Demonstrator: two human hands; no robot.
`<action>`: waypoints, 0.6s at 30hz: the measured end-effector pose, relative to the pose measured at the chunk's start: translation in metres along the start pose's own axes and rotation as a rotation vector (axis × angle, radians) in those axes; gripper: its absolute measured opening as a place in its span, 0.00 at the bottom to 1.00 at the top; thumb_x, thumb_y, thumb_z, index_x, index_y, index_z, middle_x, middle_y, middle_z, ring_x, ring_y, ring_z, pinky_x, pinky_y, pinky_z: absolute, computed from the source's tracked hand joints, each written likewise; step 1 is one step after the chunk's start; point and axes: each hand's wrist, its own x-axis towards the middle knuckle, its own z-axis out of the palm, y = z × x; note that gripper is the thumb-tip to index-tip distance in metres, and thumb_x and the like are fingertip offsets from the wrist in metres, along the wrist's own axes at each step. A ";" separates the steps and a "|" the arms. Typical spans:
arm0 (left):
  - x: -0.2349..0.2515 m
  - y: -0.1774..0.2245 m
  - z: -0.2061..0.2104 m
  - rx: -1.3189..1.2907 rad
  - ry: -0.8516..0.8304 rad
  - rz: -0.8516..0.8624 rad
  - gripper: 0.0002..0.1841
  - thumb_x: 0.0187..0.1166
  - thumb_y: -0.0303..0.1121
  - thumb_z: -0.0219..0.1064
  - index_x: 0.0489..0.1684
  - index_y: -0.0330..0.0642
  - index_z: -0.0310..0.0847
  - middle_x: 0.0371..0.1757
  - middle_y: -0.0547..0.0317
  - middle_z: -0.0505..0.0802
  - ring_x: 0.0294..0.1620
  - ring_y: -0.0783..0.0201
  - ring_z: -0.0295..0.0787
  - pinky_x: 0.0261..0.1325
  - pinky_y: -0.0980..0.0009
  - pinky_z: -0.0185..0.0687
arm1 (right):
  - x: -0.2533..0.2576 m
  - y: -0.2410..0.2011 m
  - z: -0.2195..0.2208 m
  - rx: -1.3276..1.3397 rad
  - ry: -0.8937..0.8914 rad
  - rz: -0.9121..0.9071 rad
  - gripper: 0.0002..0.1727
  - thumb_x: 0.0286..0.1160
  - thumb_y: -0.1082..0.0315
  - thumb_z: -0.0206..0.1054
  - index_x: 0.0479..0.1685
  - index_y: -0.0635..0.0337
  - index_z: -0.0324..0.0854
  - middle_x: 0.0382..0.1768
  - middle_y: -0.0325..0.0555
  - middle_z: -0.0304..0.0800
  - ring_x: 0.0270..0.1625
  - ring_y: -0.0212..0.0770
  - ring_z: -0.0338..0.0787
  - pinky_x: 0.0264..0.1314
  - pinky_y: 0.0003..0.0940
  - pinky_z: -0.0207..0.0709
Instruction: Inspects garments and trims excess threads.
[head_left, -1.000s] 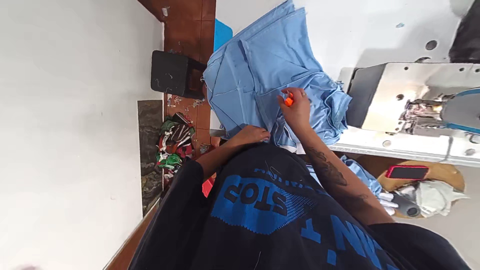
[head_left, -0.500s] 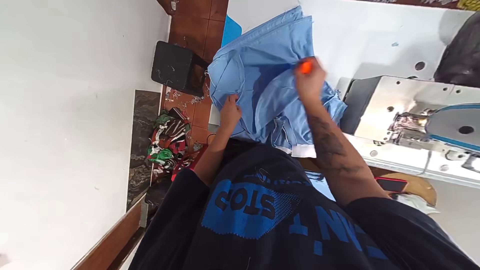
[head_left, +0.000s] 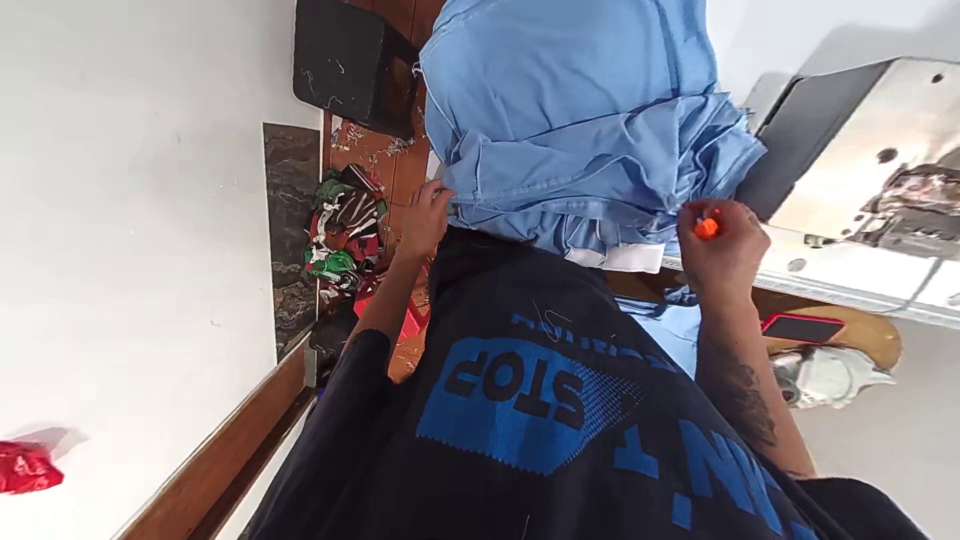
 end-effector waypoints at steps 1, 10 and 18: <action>-0.003 0.004 0.002 -0.021 0.072 0.035 0.13 0.74 0.18 0.63 0.52 0.30 0.89 0.61 0.33 0.89 0.65 0.34 0.86 0.68 0.43 0.81 | 0.003 -0.012 0.004 0.031 -0.028 -0.084 0.18 0.83 0.66 0.63 0.58 0.76 0.83 0.53 0.76 0.87 0.57 0.72 0.88 0.62 0.66 0.77; 0.030 0.045 0.015 -0.056 -0.163 0.150 0.16 0.83 0.26 0.65 0.66 0.39 0.88 0.66 0.37 0.89 0.70 0.36 0.84 0.73 0.42 0.76 | 0.059 -0.111 0.089 0.118 -0.258 -0.586 0.14 0.74 0.71 0.67 0.54 0.68 0.87 0.51 0.68 0.92 0.48 0.69 0.93 0.43 0.68 0.82; 0.019 0.031 0.038 -0.421 0.068 -0.095 0.06 0.75 0.25 0.73 0.39 0.32 0.95 0.49 0.42 0.96 0.58 0.45 0.92 0.69 0.52 0.81 | 0.072 -0.095 0.143 -0.059 -0.514 -0.633 0.25 0.79 0.56 0.70 0.61 0.71 0.81 0.55 0.73 0.88 0.58 0.75 0.89 0.59 0.73 0.77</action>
